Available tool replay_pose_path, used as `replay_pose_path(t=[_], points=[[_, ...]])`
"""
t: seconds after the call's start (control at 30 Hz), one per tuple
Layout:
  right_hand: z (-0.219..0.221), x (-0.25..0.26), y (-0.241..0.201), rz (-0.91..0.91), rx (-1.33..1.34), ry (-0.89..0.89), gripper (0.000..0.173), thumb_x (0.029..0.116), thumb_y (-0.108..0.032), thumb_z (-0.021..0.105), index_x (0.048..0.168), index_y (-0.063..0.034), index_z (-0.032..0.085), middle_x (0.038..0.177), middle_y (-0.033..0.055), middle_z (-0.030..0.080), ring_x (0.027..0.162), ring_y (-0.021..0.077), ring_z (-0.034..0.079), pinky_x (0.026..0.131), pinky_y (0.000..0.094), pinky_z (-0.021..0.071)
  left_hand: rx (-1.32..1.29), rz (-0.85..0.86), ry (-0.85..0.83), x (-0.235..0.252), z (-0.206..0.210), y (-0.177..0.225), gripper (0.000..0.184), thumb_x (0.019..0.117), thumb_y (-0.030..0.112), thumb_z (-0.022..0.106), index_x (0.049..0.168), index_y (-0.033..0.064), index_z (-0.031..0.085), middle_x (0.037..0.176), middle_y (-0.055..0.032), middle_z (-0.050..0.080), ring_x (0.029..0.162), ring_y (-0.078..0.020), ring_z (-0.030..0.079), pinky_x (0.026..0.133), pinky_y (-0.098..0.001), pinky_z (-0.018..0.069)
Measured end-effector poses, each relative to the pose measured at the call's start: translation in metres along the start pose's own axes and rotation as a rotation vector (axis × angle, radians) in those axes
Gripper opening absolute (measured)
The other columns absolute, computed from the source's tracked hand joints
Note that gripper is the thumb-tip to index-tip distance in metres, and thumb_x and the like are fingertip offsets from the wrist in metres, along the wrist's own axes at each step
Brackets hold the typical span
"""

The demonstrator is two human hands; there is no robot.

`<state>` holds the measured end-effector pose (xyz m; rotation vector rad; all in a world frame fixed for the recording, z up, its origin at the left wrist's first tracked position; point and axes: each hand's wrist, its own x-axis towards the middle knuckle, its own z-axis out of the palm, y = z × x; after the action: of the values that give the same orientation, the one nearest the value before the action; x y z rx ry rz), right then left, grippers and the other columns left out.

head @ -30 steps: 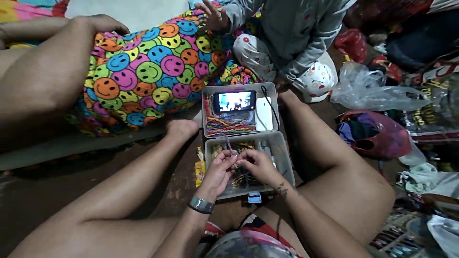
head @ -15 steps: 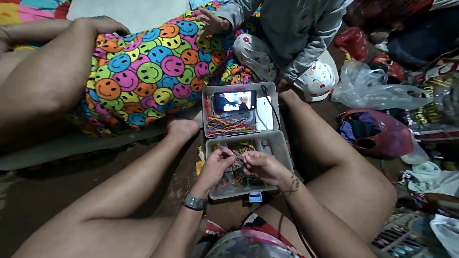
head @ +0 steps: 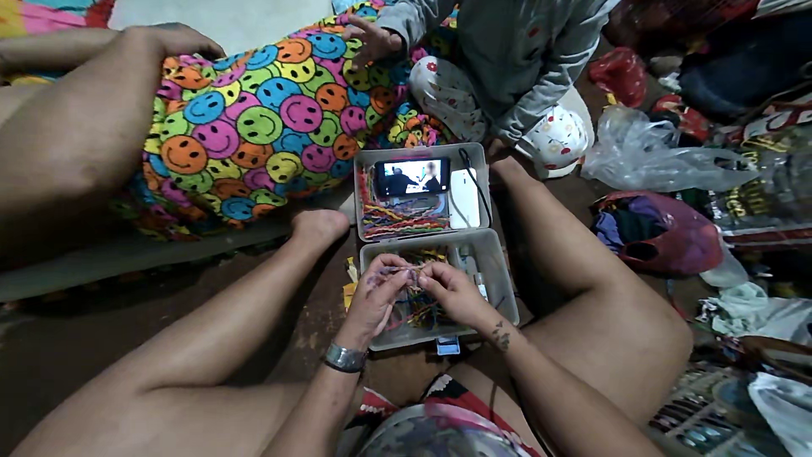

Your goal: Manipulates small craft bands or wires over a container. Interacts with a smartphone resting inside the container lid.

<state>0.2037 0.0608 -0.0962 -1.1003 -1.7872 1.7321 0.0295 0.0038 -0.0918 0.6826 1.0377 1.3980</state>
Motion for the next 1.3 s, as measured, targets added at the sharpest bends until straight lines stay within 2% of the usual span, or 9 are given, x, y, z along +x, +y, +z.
replay_pose_path(t=[0.1,0.23,0.4,0.47,0.6,0.77,0.93,1.17,1.3], points=[[0.004,-0.001,0.001,-0.037,-0.017,-0.013,0.023,0.1039,-0.017,0.054,0.102,0.0009,0.067,0.103,0.0063,0.065,0.089,0.0026,0.058,0.08,0.0202,0.0481,0.038,0.029,0.111,0.0,0.006,-0.001,0.012,0.0985,-0.003,0.054,0.102,0.0078,0.059,0.091,0.0,0.071,0.081,-0.0094,0.069,0.077,-0.0267,0.06],[0.005,0.003,0.005,-0.069,-0.066,-0.004,0.025,0.1034,-0.017,0.056,0.111,0.0033,0.069,0.11,0.0123,0.067,0.095,0.0081,0.063,0.087,0.0232,0.0511,-0.138,-0.124,0.243,0.001,0.014,0.002,0.015,0.1084,0.006,0.037,0.109,0.0062,0.052,0.089,-0.0035,0.067,0.08,-0.0127,0.069,0.078,-0.029,0.0601],[-0.003,0.003,0.007,0.005,0.112,-0.04,0.032,0.1083,-0.018,0.043,0.11,0.0014,0.069,0.105,0.0055,0.067,0.096,0.0064,0.062,0.089,0.0263,0.0519,0.102,-0.209,0.196,-0.001,0.01,0.005,0.018,0.1081,0.009,0.042,0.106,0.0025,0.058,0.087,-0.0018,0.067,0.076,-0.0089,0.066,0.073,-0.0248,0.0576],[-0.007,0.003,0.001,0.037,0.193,-0.084,0.032,0.1083,-0.021,0.044,0.113,0.0017,0.067,0.102,0.0042,0.068,0.094,0.0067,0.063,0.089,0.0276,0.0532,0.295,-0.174,0.152,0.0,0.011,0.009,0.013,0.1038,0.006,0.05,0.103,0.002,0.063,0.087,0.0002,0.067,0.075,-0.0065,0.063,0.072,-0.0234,0.0558],[-0.009,0.003,-0.005,0.043,0.023,-0.103,0.024,0.1007,-0.018,0.063,0.114,0.0011,0.068,0.096,0.0078,0.068,0.084,0.0103,0.063,0.081,0.0303,0.0539,0.435,-0.109,0.113,0.002,0.012,0.009,0.009,0.0987,0.006,0.06,0.103,0.0005,0.066,0.09,-0.0008,0.067,0.077,-0.0064,0.065,0.074,-0.025,0.0575],[-0.011,0.003,-0.013,0.104,-0.113,-0.144,0.025,0.1019,-0.015,0.061,0.117,0.0042,0.065,0.097,0.0137,0.067,0.085,0.018,0.063,0.083,0.0368,0.0527,0.685,0.107,0.036,-0.001,0.011,0.005,0.009,0.093,0.005,0.067,0.098,-0.0019,0.069,0.091,-0.0042,0.069,0.083,-0.0075,0.066,0.081,-0.0274,0.0565],[0.002,0.003,-0.004,0.164,-0.106,-0.006,0.024,0.1009,-0.016,0.06,0.113,0.0047,0.064,0.096,0.0152,0.067,0.087,0.022,0.065,0.084,0.0417,0.0537,0.936,0.335,0.103,-0.005,0.018,-0.002,0.011,0.0895,0.004,0.071,0.094,-0.0063,0.07,0.092,-0.0182,0.069,0.086,-0.0265,0.068,0.081,-0.0419,0.0565],[0.016,-0.001,-0.004,0.104,-0.084,0.133,0.022,0.0987,-0.014,0.063,0.109,0.0054,0.064,0.094,0.0159,0.066,0.085,0.0228,0.064,0.081,0.0425,0.0529,0.904,0.433,0.173,-0.011,0.021,-0.01,0.012,0.0901,0.005,0.07,0.093,-0.0066,0.069,0.09,-0.0175,0.068,0.085,-0.0264,0.067,0.081,-0.0423,0.0562],[0.021,-0.002,-0.002,0.209,0.383,0.075,0.011,0.1039,-0.009,0.052,0.106,0.0005,0.056,0.091,0.0072,0.065,0.081,0.0142,0.065,0.077,0.0339,0.0562,0.814,0.366,0.199,-0.014,0.023,-0.007,0.015,0.0934,0.008,0.068,0.098,-0.0064,0.066,0.091,-0.0162,0.068,0.084,-0.0229,0.068,0.08,-0.0412,0.0573]])
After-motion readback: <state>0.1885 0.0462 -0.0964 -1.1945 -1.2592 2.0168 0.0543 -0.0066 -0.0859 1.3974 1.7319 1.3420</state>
